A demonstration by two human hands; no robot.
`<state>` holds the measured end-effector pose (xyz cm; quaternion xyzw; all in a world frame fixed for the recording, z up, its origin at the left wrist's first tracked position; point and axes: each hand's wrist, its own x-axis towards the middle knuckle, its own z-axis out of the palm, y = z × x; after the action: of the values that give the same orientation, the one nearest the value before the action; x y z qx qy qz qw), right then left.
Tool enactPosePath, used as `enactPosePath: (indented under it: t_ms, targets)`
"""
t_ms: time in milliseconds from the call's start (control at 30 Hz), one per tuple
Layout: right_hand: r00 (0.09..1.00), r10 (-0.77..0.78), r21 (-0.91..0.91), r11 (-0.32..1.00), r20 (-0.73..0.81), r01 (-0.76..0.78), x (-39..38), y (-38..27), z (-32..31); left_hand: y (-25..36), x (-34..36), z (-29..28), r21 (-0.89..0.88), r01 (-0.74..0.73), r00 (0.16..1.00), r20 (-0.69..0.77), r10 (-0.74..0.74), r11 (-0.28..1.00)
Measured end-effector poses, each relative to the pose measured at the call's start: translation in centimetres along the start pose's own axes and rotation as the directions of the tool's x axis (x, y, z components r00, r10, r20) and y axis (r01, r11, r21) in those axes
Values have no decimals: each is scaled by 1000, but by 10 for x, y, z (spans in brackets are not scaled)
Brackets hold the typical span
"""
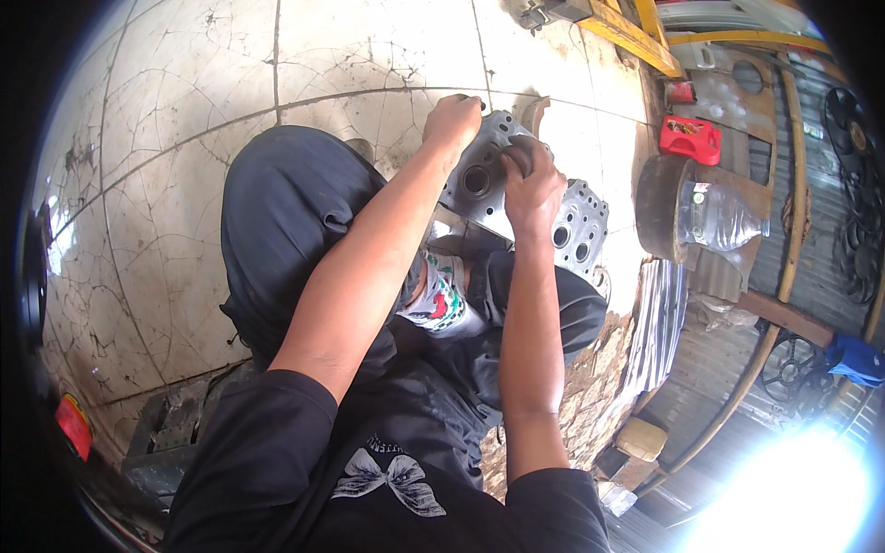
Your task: The person sits on the floor and scrubs a metallic engine cylinder head with a small brush and a cloth. They repeatedly scrub the surface and wipe it down, focusing on the holes and edges of the part.
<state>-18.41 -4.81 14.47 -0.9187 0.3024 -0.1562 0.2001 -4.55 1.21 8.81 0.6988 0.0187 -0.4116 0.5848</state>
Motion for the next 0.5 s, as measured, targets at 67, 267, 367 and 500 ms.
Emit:
enactPosePath:
  t_ms: [67, 267, 367, 500]
  targets:
    - [997, -68, -61, 996, 36, 70, 5, -6, -3, 0, 1, -1, 9, -4, 1000, 4, 4, 1000]
    - [982, -169, -121, 976, 85, 179, 15, -2, -5, 6, -5, -1, 42, 3, 1000, -19, -2, 999]
    - [976, -206, -139, 967, 76, 215, 18, -1, -1, 6, -6, -1, 50, 5, 1000, -22, -4, 999]
    - [972, -236, -97, 967, 13, 236, 17, -1, 8, 8, -7, 0, 89, 6, 1000, 22, -8, 996]
